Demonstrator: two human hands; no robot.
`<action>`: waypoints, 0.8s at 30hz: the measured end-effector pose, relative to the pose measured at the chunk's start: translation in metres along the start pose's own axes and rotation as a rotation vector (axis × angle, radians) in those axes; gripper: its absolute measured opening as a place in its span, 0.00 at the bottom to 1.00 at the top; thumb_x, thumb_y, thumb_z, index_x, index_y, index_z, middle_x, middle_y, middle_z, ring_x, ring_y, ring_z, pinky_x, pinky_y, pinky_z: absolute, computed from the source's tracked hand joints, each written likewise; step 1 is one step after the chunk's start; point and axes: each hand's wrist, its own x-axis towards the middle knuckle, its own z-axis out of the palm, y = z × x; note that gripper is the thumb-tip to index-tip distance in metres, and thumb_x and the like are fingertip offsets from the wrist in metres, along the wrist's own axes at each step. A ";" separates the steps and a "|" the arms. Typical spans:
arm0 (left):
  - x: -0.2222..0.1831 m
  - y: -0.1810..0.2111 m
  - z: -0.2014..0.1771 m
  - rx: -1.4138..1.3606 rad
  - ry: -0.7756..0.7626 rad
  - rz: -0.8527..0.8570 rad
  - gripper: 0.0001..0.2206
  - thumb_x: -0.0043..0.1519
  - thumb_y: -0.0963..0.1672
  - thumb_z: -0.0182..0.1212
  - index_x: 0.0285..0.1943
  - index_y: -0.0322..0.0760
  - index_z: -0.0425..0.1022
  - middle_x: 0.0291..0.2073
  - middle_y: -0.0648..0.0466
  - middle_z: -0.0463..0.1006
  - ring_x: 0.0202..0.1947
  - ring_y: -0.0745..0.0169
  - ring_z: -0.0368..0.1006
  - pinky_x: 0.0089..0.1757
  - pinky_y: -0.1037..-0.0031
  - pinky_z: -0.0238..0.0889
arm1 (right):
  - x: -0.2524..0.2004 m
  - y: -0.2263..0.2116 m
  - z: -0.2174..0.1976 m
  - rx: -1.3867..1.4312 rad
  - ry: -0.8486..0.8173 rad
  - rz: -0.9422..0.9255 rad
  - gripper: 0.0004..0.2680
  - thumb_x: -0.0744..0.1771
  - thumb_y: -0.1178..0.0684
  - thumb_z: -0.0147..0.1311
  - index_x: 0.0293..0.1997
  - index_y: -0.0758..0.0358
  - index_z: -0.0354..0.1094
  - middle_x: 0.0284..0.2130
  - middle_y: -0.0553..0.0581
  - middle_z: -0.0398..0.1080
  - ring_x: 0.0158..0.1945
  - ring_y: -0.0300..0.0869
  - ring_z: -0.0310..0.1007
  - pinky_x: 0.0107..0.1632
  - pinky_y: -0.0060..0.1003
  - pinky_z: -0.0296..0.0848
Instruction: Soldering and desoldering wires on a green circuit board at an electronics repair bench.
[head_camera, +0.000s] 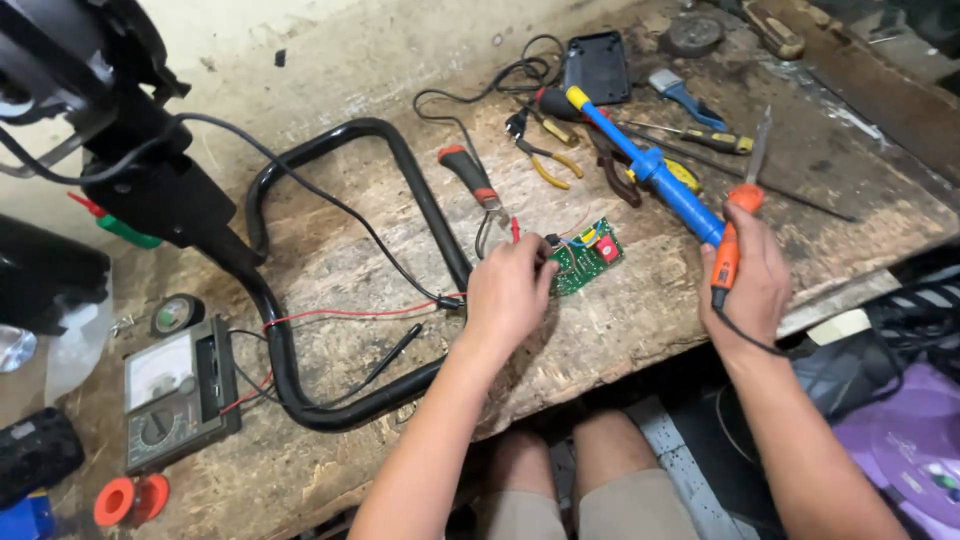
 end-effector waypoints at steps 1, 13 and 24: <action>0.006 -0.002 -0.001 -0.002 0.001 -0.009 0.05 0.50 0.44 0.53 0.32 0.40 0.66 0.21 0.52 0.71 0.30 0.50 0.68 0.32 0.63 0.61 | 0.004 -0.002 -0.002 0.002 -0.008 -0.004 0.15 0.60 0.64 0.52 0.50 0.64 0.60 0.36 0.64 0.62 0.40 0.59 0.63 0.43 0.48 0.60; 0.060 -0.051 -0.002 -0.197 0.000 -0.351 0.04 0.46 0.45 0.55 0.27 0.44 0.71 0.22 0.55 0.75 0.31 0.52 0.69 0.31 0.65 0.58 | 0.038 0.018 0.038 1.205 0.031 0.692 0.13 0.58 0.42 0.44 0.35 0.59 0.63 0.26 0.62 0.66 0.20 0.41 0.65 0.21 0.27 0.62; 0.062 -0.057 -0.003 -0.232 -0.065 -0.352 0.03 0.48 0.45 0.55 0.26 0.45 0.68 0.21 0.61 0.75 0.30 0.54 0.69 0.28 0.64 0.57 | 0.010 0.033 0.055 0.968 -0.080 0.322 0.18 0.60 0.45 0.44 0.48 0.65 0.55 0.39 0.64 0.60 0.36 0.54 0.66 0.46 0.43 0.70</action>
